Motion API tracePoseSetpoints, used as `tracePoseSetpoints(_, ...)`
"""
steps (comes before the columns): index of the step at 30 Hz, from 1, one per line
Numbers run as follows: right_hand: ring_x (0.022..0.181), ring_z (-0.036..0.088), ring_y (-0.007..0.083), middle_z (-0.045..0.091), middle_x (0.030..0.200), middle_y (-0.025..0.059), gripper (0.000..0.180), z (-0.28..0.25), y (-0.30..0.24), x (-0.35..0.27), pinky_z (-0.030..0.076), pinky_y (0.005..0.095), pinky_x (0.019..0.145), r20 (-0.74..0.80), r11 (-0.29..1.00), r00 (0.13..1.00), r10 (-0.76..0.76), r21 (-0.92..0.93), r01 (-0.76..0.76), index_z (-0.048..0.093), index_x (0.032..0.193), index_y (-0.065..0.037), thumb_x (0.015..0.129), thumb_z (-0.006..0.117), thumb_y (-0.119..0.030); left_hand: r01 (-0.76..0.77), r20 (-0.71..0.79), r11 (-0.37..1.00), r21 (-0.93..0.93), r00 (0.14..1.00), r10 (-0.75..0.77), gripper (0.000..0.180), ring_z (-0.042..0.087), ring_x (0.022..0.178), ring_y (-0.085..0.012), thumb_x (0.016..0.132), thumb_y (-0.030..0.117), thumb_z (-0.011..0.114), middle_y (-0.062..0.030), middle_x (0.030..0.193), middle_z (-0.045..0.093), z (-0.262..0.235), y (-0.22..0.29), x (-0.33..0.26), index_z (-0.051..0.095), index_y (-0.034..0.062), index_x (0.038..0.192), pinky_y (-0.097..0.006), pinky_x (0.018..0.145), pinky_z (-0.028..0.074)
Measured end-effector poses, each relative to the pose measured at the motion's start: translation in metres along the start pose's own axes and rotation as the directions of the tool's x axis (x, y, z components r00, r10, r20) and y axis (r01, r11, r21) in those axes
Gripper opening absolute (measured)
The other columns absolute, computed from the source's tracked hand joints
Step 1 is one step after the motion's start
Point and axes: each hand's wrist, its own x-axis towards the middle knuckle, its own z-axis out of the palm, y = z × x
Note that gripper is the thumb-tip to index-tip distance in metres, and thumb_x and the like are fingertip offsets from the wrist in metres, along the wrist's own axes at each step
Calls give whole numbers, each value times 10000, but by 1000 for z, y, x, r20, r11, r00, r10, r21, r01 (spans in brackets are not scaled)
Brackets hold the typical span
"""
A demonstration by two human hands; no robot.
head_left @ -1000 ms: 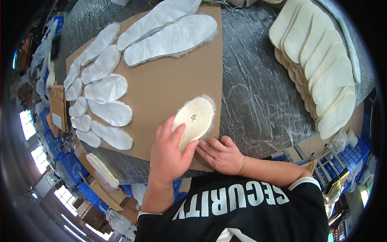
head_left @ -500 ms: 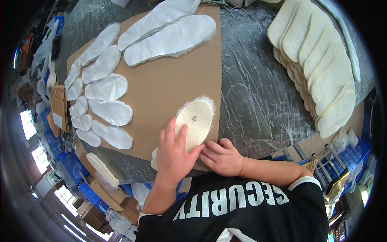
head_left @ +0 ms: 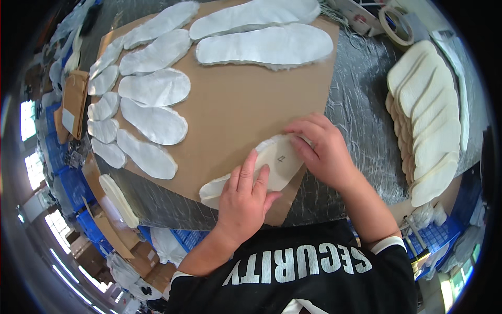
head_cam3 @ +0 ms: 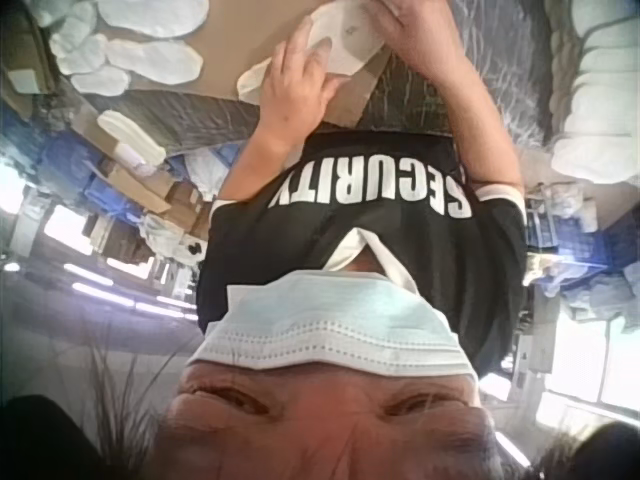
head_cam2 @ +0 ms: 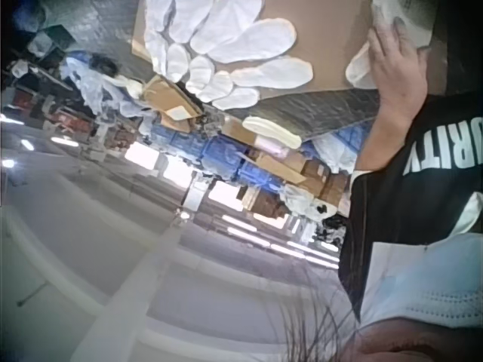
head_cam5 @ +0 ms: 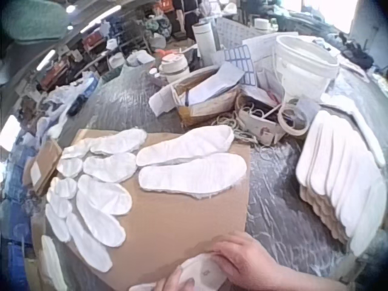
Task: Assembling and inspecting white shoe insoles in a manufacturing facility.
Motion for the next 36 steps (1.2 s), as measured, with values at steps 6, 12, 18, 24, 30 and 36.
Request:
tracePoseSetpoints(6,806,641,308,670,868,153,145,3,-8,43,505,370,726,565,984,811,151,-6,-180,665,946,1,807,640,-33,6,-161,992,-126,987,-26,385,599,938,-344,784,31,694,-188,1229,499,14,-13,-10,550,-13,1138,-407,782,511)
tracePoseSetpoints(12,721,642,276,677,821,129,177,13,-6,46,498,349,657,661,983,732,164,-50,-175,670,952,-10,794,682,-90,22,-165,964,-263,984,-67,357,603,863,-311,768,-15,684,-139,1057,527,17,-16,-12,557,14,1100,-395,676,514)
tracePoseSetpoints(18,674,625,267,660,758,111,127,14,-7,67,480,348,617,869,959,463,176,-46,-279,672,879,-25,775,674,-98,-80,-238,963,-256,971,17,376,578,797,-298,720,-44,673,-118,984,522,9,-19,-2,572,20,1077,-383,639,505)
tracePoseSetpoints(24,638,587,239,632,711,118,85,26,3,62,459,333,605,847,986,517,124,-47,-159,632,797,-9,790,636,-93,-128,-277,950,-284,960,46,269,576,774,-286,705,-39,673,-115,935,557,7,-20,0,608,6,962,-373,639,502)
tracePoseSetpoints(30,646,588,233,640,713,129,120,22,4,64,467,351,629,865,904,444,235,-26,-427,663,828,-14,821,591,-109,-125,-302,940,-317,953,24,215,583,756,-280,700,-7,709,-109,934,647,3,-27,12,616,0,894,-363,640,502)
tracePoseSetpoints(36,630,563,166,634,691,99,121,19,5,65,462,313,621,883,872,419,211,24,-489,660,833,0,828,591,-99,-88,-345,942,-323,938,-31,198,586,711,-272,698,-1,723,-97,887,670,5,-26,18,635,6,876,-360,628,494)
